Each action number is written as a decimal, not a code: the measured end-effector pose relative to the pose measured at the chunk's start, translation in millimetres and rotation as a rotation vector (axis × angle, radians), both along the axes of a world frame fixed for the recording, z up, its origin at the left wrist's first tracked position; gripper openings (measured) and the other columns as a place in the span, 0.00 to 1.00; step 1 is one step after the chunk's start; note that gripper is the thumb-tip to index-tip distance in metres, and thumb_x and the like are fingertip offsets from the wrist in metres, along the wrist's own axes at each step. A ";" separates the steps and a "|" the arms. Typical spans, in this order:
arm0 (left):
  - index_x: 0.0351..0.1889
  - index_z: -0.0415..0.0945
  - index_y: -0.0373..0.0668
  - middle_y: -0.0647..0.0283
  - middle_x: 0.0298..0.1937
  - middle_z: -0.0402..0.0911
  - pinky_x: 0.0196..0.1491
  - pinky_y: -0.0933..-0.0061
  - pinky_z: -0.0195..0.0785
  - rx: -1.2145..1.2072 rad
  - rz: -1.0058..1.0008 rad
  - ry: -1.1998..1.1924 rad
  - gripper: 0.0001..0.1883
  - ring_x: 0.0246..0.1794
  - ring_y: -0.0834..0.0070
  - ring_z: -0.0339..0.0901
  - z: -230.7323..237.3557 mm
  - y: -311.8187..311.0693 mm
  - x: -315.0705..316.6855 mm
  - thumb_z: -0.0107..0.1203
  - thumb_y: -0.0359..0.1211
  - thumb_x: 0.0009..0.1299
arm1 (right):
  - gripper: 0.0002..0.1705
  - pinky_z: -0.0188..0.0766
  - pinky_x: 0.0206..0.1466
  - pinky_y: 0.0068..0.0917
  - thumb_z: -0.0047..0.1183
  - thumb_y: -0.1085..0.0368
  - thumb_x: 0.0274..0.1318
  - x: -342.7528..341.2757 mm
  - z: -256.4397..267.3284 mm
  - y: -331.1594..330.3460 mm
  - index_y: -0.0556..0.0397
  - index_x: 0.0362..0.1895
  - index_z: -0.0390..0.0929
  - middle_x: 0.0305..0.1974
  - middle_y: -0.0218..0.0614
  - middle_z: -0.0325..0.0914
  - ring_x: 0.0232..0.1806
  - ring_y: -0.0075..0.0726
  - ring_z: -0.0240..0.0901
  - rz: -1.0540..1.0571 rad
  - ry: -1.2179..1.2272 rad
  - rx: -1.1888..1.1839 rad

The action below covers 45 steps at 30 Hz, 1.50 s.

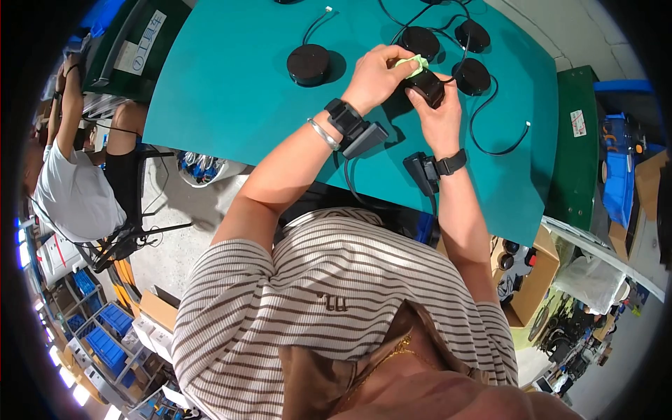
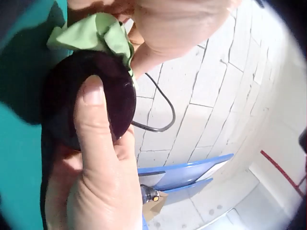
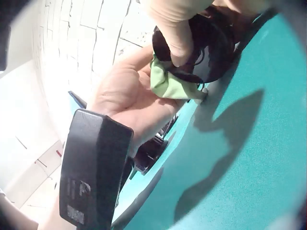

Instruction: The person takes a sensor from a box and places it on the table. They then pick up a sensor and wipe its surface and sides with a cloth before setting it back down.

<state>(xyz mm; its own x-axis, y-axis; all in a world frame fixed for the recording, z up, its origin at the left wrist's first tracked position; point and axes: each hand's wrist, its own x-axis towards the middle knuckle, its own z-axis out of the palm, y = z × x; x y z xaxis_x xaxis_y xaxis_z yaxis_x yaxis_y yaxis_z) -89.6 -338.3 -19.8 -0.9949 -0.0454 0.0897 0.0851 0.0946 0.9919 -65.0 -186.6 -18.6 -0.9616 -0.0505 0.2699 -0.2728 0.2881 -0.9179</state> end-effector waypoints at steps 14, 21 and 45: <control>0.45 0.81 0.36 0.67 0.33 0.78 0.35 0.80 0.66 -0.145 -0.058 0.010 0.15 0.34 0.82 0.74 6.2 -3.9 3.2 0.59 0.38 0.70 | 0.24 0.74 0.42 0.23 0.68 0.73 0.46 0.6 1.4 5.9 0.54 0.44 0.67 0.41 0.32 0.76 0.42 0.24 0.75 0.116 -0.056 -0.210; 0.46 0.79 0.35 0.69 0.35 0.80 0.35 0.82 0.68 0.283 -0.200 -0.106 0.16 0.32 0.86 0.74 10.2 -8.2 2.7 0.58 0.39 0.71 | 0.22 0.72 0.54 0.28 0.62 0.77 0.51 -4.2 6.6 12.5 0.54 0.48 0.66 0.45 0.34 0.75 0.48 0.28 0.74 0.272 -0.233 -0.764; 0.39 0.83 0.37 0.66 0.29 0.83 0.34 0.82 0.71 -0.115 -0.098 0.150 0.11 0.29 0.86 0.78 28.1 -3.6 16.7 0.62 0.34 0.65 | 0.17 0.72 0.51 0.26 0.61 0.71 0.53 -12.4 12.2 34.3 0.55 0.46 0.71 0.42 0.31 0.76 0.43 0.25 0.73 0.331 -0.375 -0.760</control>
<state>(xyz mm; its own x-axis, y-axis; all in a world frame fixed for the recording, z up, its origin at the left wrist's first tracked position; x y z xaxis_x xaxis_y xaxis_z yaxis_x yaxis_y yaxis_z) -72.9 -341.9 8.3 -0.9693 0.0701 0.2356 0.2449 0.1907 0.9506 -77.4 -152.2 -6.5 -0.9611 -0.2757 0.0153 0.1212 -0.4711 -0.8737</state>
